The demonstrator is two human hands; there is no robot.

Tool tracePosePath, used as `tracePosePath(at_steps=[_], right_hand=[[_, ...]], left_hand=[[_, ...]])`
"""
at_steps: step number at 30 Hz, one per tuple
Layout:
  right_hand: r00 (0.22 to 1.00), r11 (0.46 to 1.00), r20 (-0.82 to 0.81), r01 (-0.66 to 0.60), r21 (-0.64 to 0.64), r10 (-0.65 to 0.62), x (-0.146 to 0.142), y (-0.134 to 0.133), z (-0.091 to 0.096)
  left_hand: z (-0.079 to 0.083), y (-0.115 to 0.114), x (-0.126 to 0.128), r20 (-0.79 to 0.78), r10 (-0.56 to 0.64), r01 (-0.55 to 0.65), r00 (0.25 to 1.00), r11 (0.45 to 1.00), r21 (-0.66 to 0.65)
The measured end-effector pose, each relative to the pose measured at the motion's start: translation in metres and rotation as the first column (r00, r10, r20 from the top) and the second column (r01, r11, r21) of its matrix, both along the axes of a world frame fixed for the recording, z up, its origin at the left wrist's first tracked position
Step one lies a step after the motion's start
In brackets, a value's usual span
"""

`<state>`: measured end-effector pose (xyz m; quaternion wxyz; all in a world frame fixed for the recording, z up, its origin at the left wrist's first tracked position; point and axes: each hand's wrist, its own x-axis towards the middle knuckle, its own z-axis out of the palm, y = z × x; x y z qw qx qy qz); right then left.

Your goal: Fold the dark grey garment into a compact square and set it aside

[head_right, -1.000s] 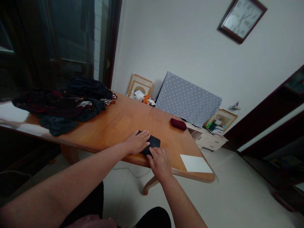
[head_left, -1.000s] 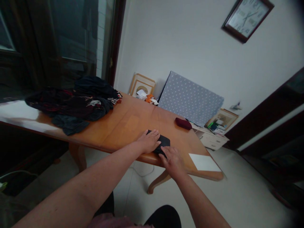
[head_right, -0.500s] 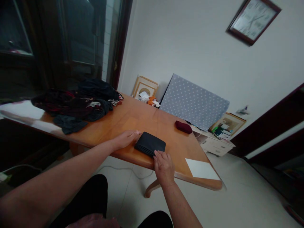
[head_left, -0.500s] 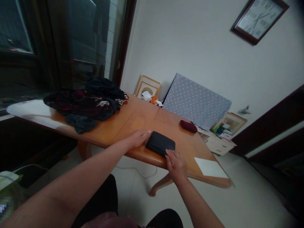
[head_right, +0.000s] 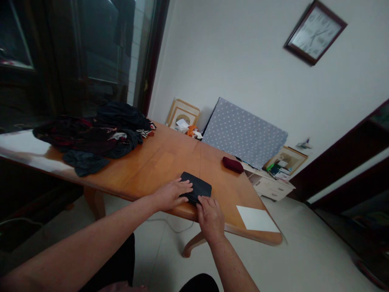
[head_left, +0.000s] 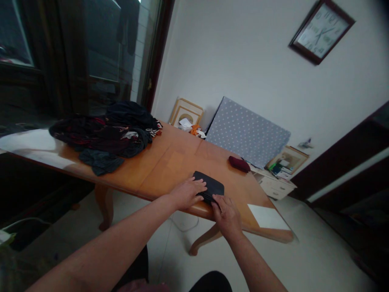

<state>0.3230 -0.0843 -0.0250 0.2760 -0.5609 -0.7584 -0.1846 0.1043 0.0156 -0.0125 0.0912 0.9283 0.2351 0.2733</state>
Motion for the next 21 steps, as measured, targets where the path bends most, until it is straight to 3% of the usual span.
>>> tracePosePath(at_steps=[6, 14, 21], right_hand=[[1.000, 1.000, 0.028, 0.006, -0.021, -0.005, 0.000, -0.001, 0.011], [0.986, 0.986, 0.141, 0.104, -0.130, -0.086, -0.006, 0.012, 0.032], [0.978, 0.986, 0.182, 0.122, -0.117, -0.099, -0.013, 0.011, 0.039]], left_hand=[[-0.007, 0.003, -0.001, 0.000, 0.027, -0.027, 1.000, 1.000, 0.003], [-0.005, 0.001, -0.002, 0.024, 0.038, -0.037, 0.999, 0.999, -0.005], [-0.004, 0.004, 0.000, 0.006, 0.053, -0.053, 0.999, 0.998, -0.017]])
